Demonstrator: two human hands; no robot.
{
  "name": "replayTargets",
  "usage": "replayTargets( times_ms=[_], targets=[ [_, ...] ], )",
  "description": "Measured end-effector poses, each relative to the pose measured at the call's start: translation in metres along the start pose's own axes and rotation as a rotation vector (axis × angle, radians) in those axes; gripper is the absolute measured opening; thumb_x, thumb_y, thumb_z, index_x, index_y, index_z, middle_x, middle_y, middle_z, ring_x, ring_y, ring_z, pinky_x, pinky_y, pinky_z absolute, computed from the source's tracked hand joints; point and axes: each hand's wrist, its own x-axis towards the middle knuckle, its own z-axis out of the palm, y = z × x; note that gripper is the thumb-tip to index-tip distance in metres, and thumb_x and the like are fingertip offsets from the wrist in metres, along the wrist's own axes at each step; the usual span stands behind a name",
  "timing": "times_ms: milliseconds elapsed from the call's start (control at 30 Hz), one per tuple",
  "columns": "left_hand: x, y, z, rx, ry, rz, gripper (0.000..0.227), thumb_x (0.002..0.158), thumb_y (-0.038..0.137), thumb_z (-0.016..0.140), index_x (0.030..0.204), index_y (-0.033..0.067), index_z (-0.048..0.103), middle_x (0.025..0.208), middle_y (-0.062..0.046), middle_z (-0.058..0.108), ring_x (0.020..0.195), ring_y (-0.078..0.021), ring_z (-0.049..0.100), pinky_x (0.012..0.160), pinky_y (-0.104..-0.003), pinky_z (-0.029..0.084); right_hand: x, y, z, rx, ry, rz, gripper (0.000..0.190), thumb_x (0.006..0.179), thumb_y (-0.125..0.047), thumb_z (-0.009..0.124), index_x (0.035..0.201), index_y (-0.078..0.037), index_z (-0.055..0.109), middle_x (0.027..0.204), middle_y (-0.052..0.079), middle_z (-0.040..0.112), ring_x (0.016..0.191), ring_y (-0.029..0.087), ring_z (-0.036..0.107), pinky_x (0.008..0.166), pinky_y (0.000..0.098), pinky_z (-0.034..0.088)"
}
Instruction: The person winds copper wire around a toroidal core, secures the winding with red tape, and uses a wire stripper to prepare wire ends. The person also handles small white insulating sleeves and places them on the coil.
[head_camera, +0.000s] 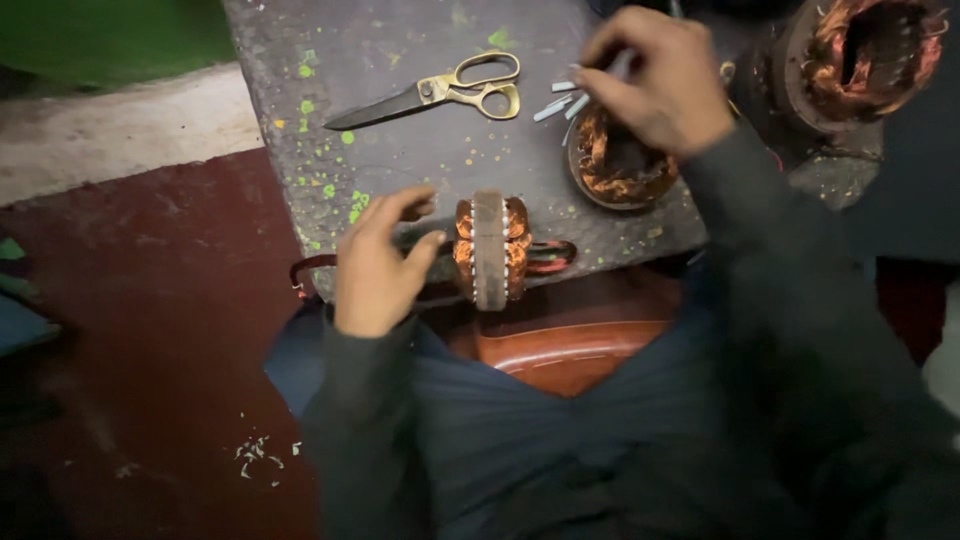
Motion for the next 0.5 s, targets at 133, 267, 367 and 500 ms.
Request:
replayTargets(
  times_ms=[133, 267, 367, 500],
  targets=[
    [-0.032, 0.044, -0.003, 0.065, 0.302, 0.049, 0.040, 0.088, 0.000, 0.078, 0.126, 0.0032, 0.066, 0.116, -0.014, 0.071, 0.107, -0.0279, 0.071, 0.095, -0.037, 0.055, -0.076, -0.040, -0.022, 0.754, 0.127, 0.245, 0.036, 0.102, -0.001, 0.070, 0.137, -0.004, 0.059, 0.114, 0.009, 0.066, 0.098, 0.014, 0.065, 0.081, 0.0284, 0.057],
    [-0.085, 0.094, 0.035, 0.099, 0.433, 0.178, 0.034, 0.088, -0.002, 0.083, 0.116, 0.0051, 0.066, 0.112, -0.011, 0.072, 0.105, -0.0272, 0.071, 0.091, -0.034, 0.058, -0.156, -0.074, -0.017, 1.434, 0.215, 0.430, 0.032, 0.097, 0.003, 0.072, 0.127, -0.002, 0.061, 0.109, 0.019, 0.068, 0.088, 0.024, 0.069, 0.071, 0.0319, 0.057],
    [-0.111, 0.122, 0.074, -0.223, 0.198, 0.163, 0.045, 0.084, 0.004, 0.088, 0.122, 0.0009, 0.065, 0.116, -0.012, 0.070, 0.103, -0.0256, 0.072, 0.091, -0.033, 0.059, -0.199, -0.099, -0.015, 1.645, 0.152, 0.390, 0.026, 0.097, 0.003, 0.073, 0.121, 0.000, 0.063, 0.110, 0.022, 0.069, 0.092, 0.028, 0.072, 0.073, 0.0346, 0.060],
    [-0.127, 0.132, 0.101, -0.455, -0.005, 0.021, 0.046, 0.083, 0.002, 0.085, 0.125, -0.0018, 0.067, 0.120, -0.014, 0.069, 0.104, -0.0248, 0.072, 0.090, -0.032, 0.058, -0.227, -0.115, -0.017, 1.471, 0.080, 0.347, 0.023, 0.093, 0.005, 0.076, 0.114, 0.002, 0.066, 0.113, 0.021, 0.069, 0.101, 0.024, 0.071, 0.083, 0.0333, 0.060]
  ],
)
